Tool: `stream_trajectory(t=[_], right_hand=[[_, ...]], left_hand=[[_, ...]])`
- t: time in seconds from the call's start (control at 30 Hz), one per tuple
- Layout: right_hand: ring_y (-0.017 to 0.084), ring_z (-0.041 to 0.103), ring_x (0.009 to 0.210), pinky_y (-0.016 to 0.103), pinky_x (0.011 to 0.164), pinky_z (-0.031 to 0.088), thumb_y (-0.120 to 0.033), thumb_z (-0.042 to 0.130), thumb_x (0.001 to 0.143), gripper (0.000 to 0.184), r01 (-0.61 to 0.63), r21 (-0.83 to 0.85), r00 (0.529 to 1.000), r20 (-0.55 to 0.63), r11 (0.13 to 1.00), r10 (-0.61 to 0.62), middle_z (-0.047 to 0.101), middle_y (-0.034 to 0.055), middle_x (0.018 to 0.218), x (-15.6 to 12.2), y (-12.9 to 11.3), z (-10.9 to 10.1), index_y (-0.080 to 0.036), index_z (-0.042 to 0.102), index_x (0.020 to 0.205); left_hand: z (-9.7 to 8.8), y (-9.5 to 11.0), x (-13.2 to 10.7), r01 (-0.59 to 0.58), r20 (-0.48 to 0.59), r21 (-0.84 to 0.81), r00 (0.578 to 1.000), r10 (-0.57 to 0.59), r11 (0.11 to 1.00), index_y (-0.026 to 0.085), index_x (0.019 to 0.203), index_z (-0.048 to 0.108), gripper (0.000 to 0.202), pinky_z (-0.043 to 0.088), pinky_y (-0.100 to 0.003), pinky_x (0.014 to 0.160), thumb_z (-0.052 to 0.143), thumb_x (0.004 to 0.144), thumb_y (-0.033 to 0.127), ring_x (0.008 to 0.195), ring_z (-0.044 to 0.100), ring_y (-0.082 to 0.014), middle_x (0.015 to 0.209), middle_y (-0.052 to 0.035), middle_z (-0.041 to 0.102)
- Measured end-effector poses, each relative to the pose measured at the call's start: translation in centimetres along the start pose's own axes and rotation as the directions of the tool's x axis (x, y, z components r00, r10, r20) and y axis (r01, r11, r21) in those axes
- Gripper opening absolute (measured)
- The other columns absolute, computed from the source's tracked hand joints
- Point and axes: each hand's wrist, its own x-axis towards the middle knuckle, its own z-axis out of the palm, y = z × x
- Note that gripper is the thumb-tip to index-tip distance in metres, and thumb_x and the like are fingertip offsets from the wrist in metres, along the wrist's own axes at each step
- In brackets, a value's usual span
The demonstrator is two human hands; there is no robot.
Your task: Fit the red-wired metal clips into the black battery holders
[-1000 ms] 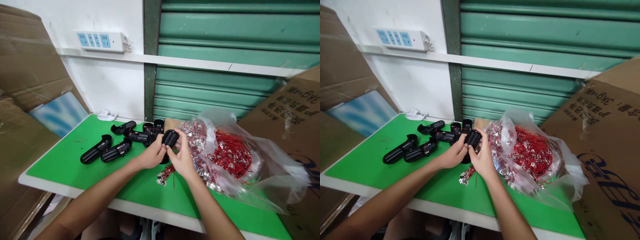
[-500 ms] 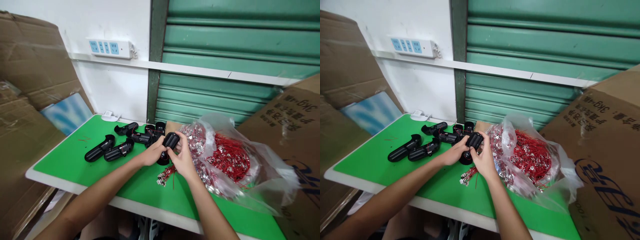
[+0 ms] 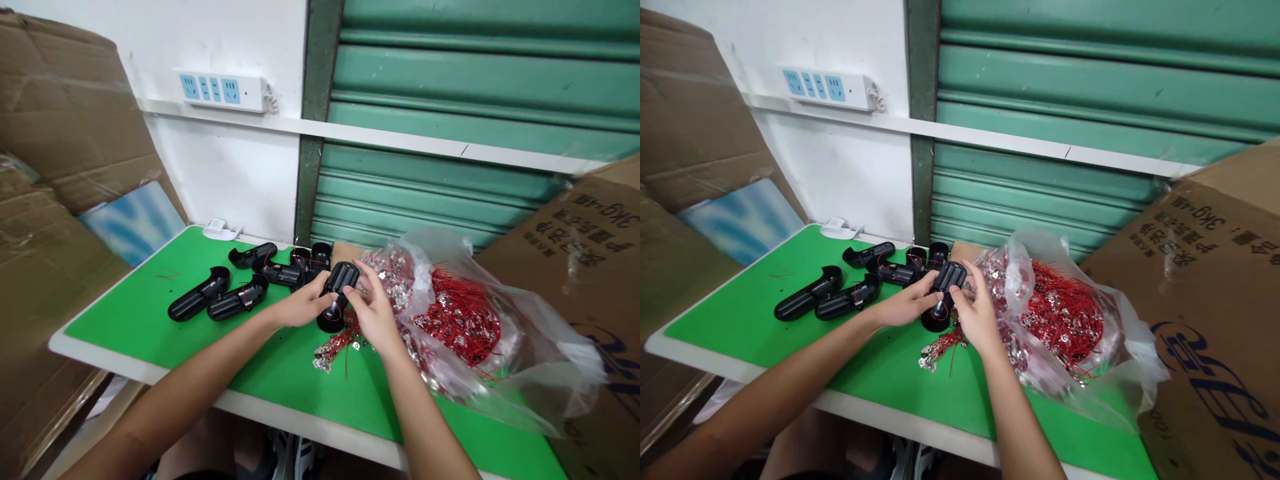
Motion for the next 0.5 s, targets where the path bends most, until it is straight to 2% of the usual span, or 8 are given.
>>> stream_trajectory(t=[0.1,0.2,0.23,0.3,0.37,0.43,0.5], right_hand=[[0.023,0.069,0.094,0.036,0.072,0.058,-0.041,0.06,0.091,0.051,-0.021,-0.046,0.997,-0.074,0.999,0.017,0.065,0.0112,0.121,0.3,0.2,-0.5,-0.026,0.048,0.138],[0.021,0.067,0.084,0.036,0.071,0.054,-0.036,0.054,0.092,0.034,0.005,-0.238,0.993,-0.116,0.971,-0.034,0.066,0.008,0.106,0.5,0.2,-1.5,-0.024,0.056,0.124],[0.02,0.065,0.08,0.036,0.072,0.053,-0.033,0.054,0.092,0.027,0.023,-0.334,0.996,-0.077,0.942,-0.051,0.066,0.006,0.098,0.5,0.1,-1.9,-0.023,0.059,0.116],[0.019,0.061,0.074,0.034,0.071,0.049,-0.027,0.057,0.089,0.013,0.075,-0.511,0.995,0.095,0.857,-0.031,0.063,0.0024,0.084,0.3,0.0,-2.5,-0.022,0.063,0.1],[0.019,0.059,0.075,0.034,0.072,0.046,-0.02,0.062,0.086,0.006,0.149,-0.632,0.958,0.281,0.761,0.046,0.062,0.0017,0.082,-0.1,-0.2,-2.7,-0.022,0.065,0.091],[0.021,0.06,0.085,0.036,0.08,0.046,-0.012,0.065,0.082,0.01,0.215,-0.708,0.921,0.376,0.673,0.101,0.063,0.0037,0.089,-0.4,-0.3,-2.6,-0.021,0.066,0.088],[0.023,0.06,0.094,0.038,0.086,0.046,-0.008,0.064,0.082,0.012,0.245,-0.759,0.912,0.392,0.603,0.124,0.063,0.0063,0.095,-0.6,-0.2,-2.3,-0.019,0.067,0.086]], left_hand=[[-0.2,-0.1,0.5,0.017,-0.111,-0.088,0.993,-0.027,0.996,0.017,0.119,0.053,0.04,0.042,-0.035,0.106,0.068,0.087,0.036,0.117,0.057,-0.0228,0.12,-0.0096,0.062],[-0.9,0.0,1.0,-0.001,-0.302,-0.202,0.951,-0.061,0.979,0.017,0.112,0.056,0.038,0.047,-0.032,0.098,0.071,0.082,0.034,0.106,0.061,-0.021,0.109,-0.0074,0.066],[-1.3,0.1,1.2,-0.021,-0.362,-0.25,0.929,-0.073,0.968,0.018,0.111,0.056,0.037,0.048,-0.032,0.094,0.07,0.08,0.033,0.101,0.063,-0.0202,0.105,-0.0061,0.066],[-1.9,0.3,1.4,-0.059,-0.454,-0.341,0.884,-0.109,0.938,0.019,0.109,0.057,0.036,0.05,-0.03,0.086,0.068,0.078,0.032,0.092,0.065,-0.0187,0.097,-0.0031,0.068],[-2.5,0.6,1.6,-0.079,-0.506,-0.397,0.85,-0.147,0.914,0.019,0.107,0.057,0.035,0.051,-0.028,0.079,0.065,0.075,0.032,0.082,0.067,-0.0181,0.088,-0.001,0.068],[-2.7,0.7,1.7,-0.084,-0.515,-0.427,0.841,-0.166,0.9,0.019,0.105,0.058,0.034,0.052,-0.029,0.075,0.063,0.074,0.034,0.077,0.068,-0.0191,0.082,-0.0003,0.068],[-2.6,0.8,1.7,-0.084,-0.504,-0.441,0.847,-0.169,0.894,0.019,0.106,0.058,0.037,0.053,-0.03,0.073,0.062,0.073,0.034,0.076,0.069,-0.0205,0.08,-0.0001,0.069]])
